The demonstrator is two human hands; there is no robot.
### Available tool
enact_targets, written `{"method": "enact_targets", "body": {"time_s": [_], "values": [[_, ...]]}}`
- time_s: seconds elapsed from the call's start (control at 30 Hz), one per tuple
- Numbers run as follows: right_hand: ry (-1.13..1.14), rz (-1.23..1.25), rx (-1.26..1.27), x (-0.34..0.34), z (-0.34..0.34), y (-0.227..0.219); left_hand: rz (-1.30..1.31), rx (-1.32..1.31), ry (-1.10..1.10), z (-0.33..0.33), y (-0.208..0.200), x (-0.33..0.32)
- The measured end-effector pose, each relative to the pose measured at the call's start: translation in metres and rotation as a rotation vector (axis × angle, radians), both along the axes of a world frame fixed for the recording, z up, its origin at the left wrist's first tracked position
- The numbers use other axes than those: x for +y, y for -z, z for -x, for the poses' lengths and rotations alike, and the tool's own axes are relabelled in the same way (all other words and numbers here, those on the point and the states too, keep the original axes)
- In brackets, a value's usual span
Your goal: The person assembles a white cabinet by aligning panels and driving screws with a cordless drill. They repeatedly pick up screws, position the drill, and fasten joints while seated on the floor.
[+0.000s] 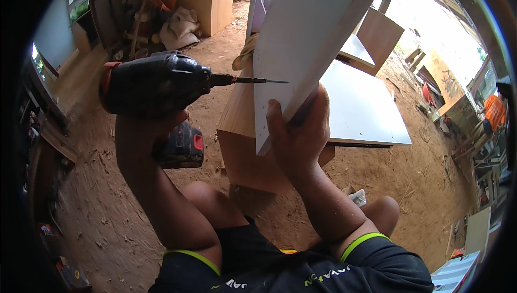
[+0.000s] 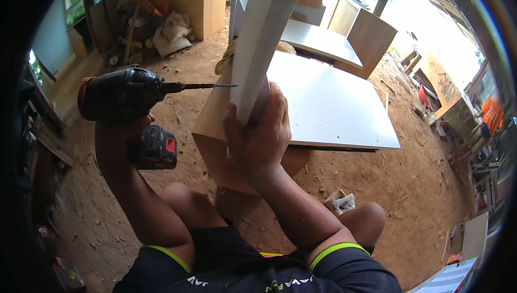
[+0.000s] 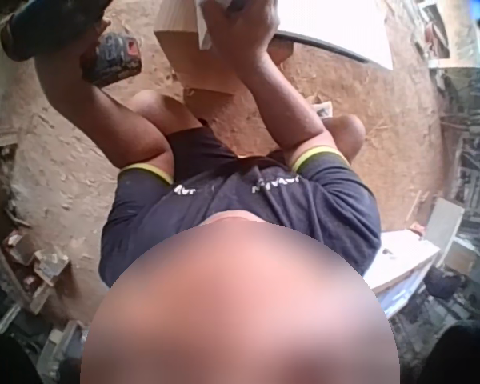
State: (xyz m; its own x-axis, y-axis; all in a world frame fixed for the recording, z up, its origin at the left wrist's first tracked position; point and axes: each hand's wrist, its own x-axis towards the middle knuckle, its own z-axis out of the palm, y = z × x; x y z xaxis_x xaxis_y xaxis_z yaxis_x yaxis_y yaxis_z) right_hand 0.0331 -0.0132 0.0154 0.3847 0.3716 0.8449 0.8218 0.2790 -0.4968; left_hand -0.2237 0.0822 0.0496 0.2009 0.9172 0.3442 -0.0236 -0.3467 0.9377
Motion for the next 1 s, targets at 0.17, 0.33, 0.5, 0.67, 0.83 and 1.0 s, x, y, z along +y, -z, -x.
{"method": "enact_targets", "body": {"time_s": [0.17, 0.33, 0.5, 0.67, 0.83, 1.0], "values": [[0.020, 0.014, -0.003, -0.001, 0.001, 0.000, -0.168, -0.006, 0.016, -0.004, 0.002, 0.005], [-0.016, 0.044, 0.049, -0.001, 0.001, 0.002, -0.016, -0.016, 0.015, -0.003, 0.002, 0.001], [-0.027, 0.038, 0.055, -0.001, 0.001, 0.003, -0.090, -0.036, -0.008, -0.007, -0.001, -0.001], [-0.027, 0.027, 0.018, -0.002, 0.000, 0.002, -0.021, -0.079, 0.056, -0.012, -0.009, -0.009], [-0.044, 0.037, 0.031, -0.001, -0.001, 0.003, -0.142, -0.176, 0.133, -0.019, -0.014, -0.008], [-0.055, 0.021, 0.049, 0.000, -0.001, 0.005, -0.093, -0.122, 0.082, -0.016, -0.012, -0.009]]}}
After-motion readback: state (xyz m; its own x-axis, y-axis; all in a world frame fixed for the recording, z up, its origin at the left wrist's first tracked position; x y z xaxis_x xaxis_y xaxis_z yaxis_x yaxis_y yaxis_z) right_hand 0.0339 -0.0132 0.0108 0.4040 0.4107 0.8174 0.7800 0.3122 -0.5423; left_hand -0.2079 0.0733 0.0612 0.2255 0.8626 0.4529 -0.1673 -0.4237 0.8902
